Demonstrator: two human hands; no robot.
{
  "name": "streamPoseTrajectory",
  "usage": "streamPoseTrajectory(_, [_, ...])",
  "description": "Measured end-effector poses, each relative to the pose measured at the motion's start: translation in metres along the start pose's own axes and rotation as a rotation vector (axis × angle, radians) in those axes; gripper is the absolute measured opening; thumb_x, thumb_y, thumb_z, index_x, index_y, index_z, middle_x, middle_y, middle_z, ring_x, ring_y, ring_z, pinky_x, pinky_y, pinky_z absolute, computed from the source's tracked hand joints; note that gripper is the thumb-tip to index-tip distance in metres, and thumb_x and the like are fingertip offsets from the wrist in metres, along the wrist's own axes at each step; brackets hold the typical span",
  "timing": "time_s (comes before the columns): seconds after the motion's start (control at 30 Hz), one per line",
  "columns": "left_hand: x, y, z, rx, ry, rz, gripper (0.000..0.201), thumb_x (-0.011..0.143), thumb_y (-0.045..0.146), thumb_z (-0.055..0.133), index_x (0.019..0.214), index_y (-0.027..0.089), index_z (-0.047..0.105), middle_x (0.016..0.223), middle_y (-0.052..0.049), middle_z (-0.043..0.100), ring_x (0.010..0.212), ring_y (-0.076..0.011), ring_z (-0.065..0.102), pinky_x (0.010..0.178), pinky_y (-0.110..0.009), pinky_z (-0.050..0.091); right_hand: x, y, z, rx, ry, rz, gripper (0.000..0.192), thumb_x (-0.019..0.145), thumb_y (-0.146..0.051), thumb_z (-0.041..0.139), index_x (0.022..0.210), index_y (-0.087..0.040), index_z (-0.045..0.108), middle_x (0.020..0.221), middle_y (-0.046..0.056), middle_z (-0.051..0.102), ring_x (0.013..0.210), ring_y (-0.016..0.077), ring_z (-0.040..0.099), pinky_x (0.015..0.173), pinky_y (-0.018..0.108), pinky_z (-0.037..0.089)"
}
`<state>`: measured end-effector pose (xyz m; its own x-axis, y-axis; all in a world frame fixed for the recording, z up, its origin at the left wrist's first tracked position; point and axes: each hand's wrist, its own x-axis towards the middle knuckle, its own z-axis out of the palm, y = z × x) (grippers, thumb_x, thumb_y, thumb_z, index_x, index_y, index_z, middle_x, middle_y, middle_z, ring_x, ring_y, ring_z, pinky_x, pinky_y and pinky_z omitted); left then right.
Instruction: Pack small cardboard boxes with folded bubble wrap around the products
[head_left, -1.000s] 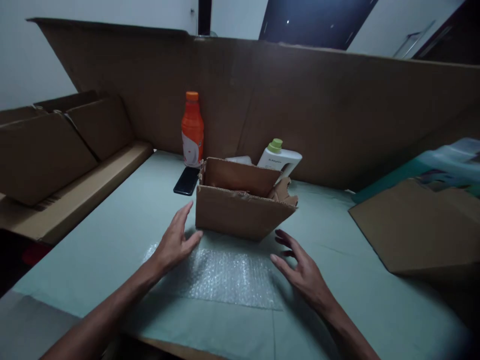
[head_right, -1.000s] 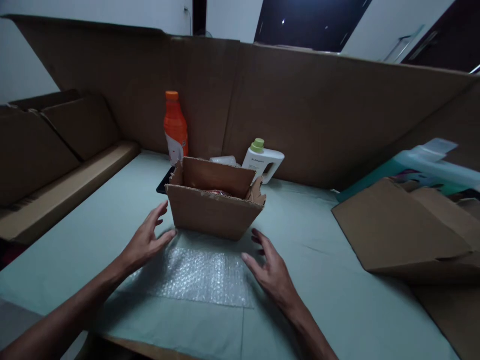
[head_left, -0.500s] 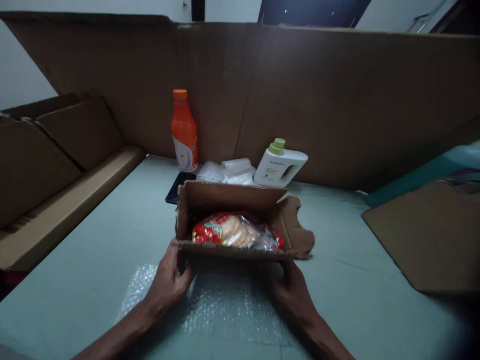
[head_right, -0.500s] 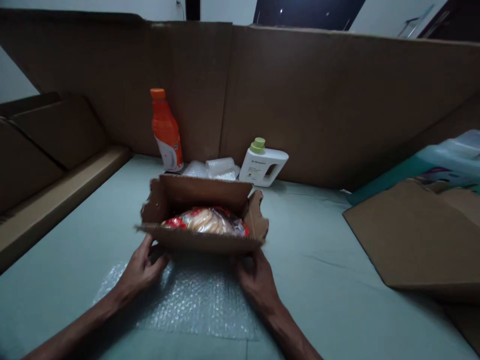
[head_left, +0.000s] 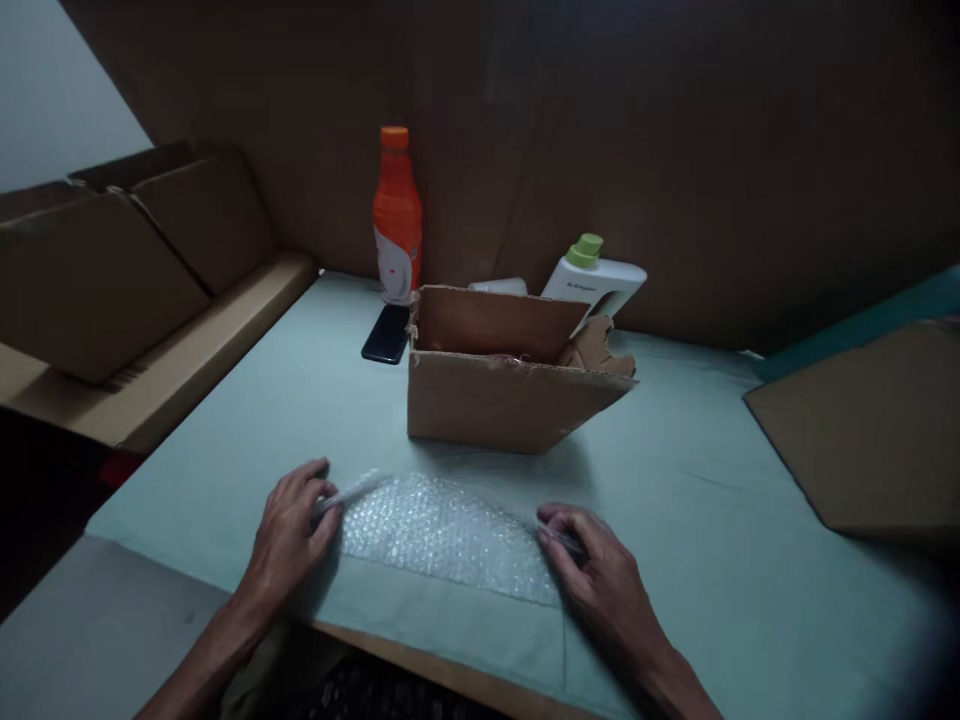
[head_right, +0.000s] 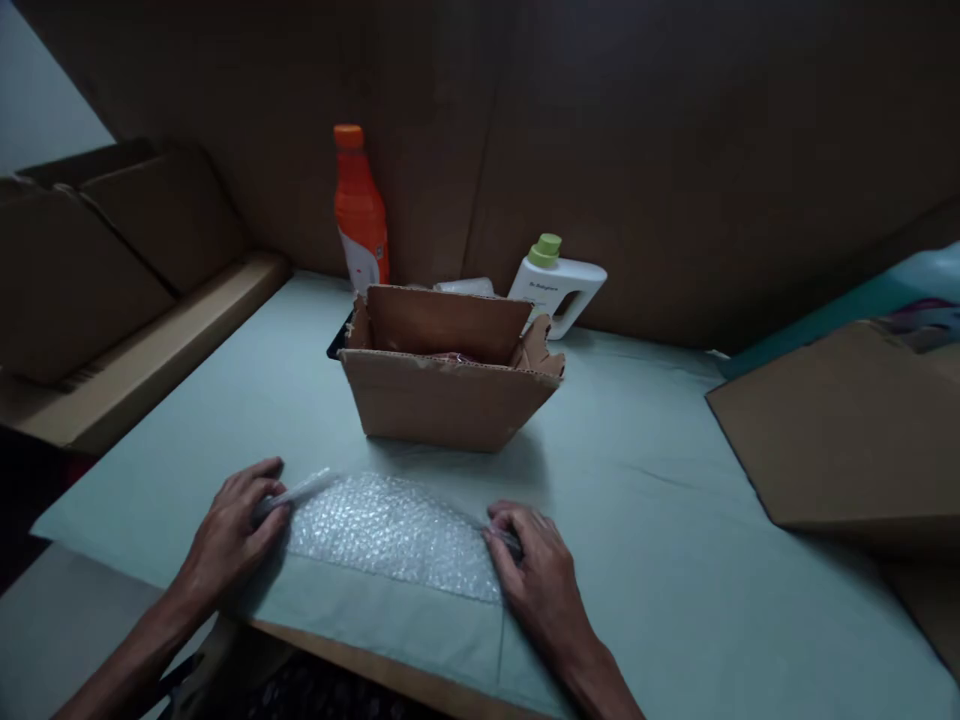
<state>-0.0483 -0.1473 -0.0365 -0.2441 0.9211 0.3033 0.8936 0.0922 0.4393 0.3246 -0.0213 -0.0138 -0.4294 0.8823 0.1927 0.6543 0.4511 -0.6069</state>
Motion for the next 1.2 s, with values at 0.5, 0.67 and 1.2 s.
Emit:
streamPoseTrajectory(0.5, [-0.030,0.062,-0.018,-0.252,-0.155,0.363,0.068,0.079,0.004,0.050,0.143,0.026,0.044,0.147,-0.010,0.050,0.144,-0.0299,0.037,0.114,-0.056,0.040,-0.100,-0.055,0.002,0.575,-0.369,0.412,0.061,0.094,-0.052,0.055,0.149,-0.028,0.047,0.074,0.001,0.063,0.068,0.0201,0.062,0.066,0.035,0.054])
streamPoseTrajectory(0.67, [-0.095,0.100,-0.019,-0.383,-0.334,0.494,0.076,0.076,0.009,0.058,0.149,0.024,0.040,0.147,-0.012,0.053,0.143,-0.0342,0.039,0.117,-0.062,0.034,-0.096,-0.080,0.006,0.787,-0.369,0.487,0.037,0.083,-0.054,0.069,0.104,-0.024,0.073,0.091,0.006,0.073,0.079,0.0211,0.068,0.071,0.033,0.057])
streamPoseTrajectory(1.2, [-0.081,0.077,0.007,-0.139,0.102,-0.012,0.077,0.093,0.028,0.061,0.157,0.022,0.019,0.127,-0.015,0.061,0.113,-0.0308,0.059,0.096,-0.050,0.048,-0.048,-0.102,0.063,-0.130,-0.186,-0.576,0.033,0.088,-0.013,0.060,0.120,-0.020,0.065,0.138,0.014,0.062,0.133,0.0338,0.052,0.097,0.054,0.051])
